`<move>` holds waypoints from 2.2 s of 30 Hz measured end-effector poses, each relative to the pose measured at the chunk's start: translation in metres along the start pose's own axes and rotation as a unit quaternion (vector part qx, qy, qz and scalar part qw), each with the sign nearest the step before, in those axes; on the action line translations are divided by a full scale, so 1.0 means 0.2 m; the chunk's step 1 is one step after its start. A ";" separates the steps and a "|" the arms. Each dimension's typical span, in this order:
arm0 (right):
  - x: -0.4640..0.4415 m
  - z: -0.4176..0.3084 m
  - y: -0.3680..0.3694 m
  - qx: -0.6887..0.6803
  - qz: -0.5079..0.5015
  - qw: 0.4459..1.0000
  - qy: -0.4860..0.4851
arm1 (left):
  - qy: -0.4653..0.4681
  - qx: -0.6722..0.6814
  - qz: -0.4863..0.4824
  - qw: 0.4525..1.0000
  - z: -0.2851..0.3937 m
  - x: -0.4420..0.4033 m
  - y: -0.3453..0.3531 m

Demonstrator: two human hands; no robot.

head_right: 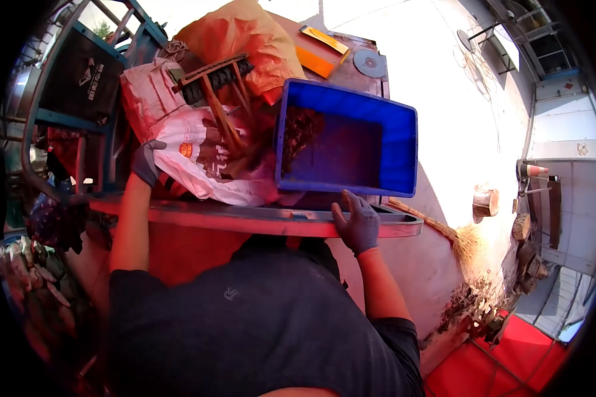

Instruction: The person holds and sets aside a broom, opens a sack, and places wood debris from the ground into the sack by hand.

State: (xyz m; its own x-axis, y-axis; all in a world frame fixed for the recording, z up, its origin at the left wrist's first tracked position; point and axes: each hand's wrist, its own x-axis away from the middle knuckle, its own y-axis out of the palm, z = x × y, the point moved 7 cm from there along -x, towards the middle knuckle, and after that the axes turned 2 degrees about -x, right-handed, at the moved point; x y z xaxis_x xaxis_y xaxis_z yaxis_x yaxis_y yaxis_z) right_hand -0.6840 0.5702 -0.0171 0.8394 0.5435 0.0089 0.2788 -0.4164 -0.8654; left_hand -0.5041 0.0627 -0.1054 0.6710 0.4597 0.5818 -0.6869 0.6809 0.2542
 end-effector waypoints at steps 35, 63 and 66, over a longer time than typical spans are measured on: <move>1.07 0.57 -0.32 -0.419 0.187 0.887 0.056 | 0.478 -0.004 -0.326 0.815 0.95 1.65 1.92; 4.33 1.44 -0.03 -0.474 0.718 0.251 0.443 | 0.061 -0.199 -0.790 0.577 -2.35 2.93 5.13; 4.43 1.47 -0.12 -0.454 0.739 0.218 0.447 | -0.001 -0.212 -0.746 0.631 -2.82 2.79 5.25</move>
State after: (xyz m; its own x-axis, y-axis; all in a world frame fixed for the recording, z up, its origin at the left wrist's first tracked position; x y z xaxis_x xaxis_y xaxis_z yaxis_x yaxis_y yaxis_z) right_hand -0.0838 1.2757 -0.1366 -0.0329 -0.8644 0.5018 -0.9680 0.1525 0.1993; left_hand -0.6938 1.3559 0.0501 0.4819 -0.8741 -0.0611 0.8463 0.4462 0.2910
